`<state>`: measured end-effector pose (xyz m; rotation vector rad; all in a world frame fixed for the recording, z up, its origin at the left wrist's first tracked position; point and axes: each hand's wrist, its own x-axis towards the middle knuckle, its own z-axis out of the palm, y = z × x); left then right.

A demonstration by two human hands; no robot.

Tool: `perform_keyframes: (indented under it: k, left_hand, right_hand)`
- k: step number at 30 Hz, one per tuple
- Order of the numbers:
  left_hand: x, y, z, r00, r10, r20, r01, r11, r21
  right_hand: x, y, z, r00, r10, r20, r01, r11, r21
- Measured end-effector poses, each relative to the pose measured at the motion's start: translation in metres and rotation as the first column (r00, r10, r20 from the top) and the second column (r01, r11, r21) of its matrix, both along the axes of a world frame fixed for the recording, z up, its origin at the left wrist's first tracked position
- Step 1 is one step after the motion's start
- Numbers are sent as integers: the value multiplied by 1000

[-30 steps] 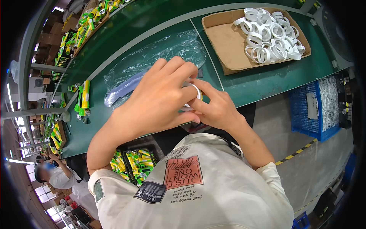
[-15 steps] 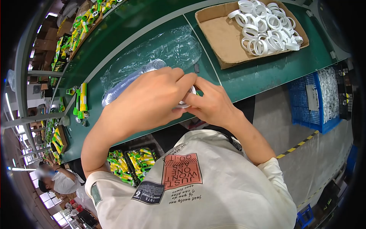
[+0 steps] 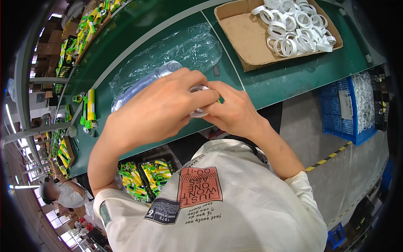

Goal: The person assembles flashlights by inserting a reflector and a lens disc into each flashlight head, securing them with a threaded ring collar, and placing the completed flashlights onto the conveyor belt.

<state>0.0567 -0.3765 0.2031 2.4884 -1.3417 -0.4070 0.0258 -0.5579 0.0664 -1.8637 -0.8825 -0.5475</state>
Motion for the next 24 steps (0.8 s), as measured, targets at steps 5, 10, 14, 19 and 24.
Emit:
perform_keyframes:
  k: [5,10,14,19,24]
  left_hand:
    - [0,0,2,1000,1,0,-1,997,-78]
    - [-7,-9,12,987,152,53,-160,954,252]
    - [-5,-8,7,996,80,42,-85,987,138]
    - [-2,-5,2,998,3,69,-5,1000,26]
    - [-6,-5,7,992,92,81,-100,989,110]
  right_hand:
    - [-1,-2,0,1000,9,-29,-11,998,-56]
    - [-2,1,4,999,-35,-13,34,999,-39]
    - [-2,-1,2,999,-6,-43,4,999,-46]
    - [-1,-1,-1,999,7,-41,-8,999,-43]
    - [-2,1,2,999,-32,-23,31,999,-19]
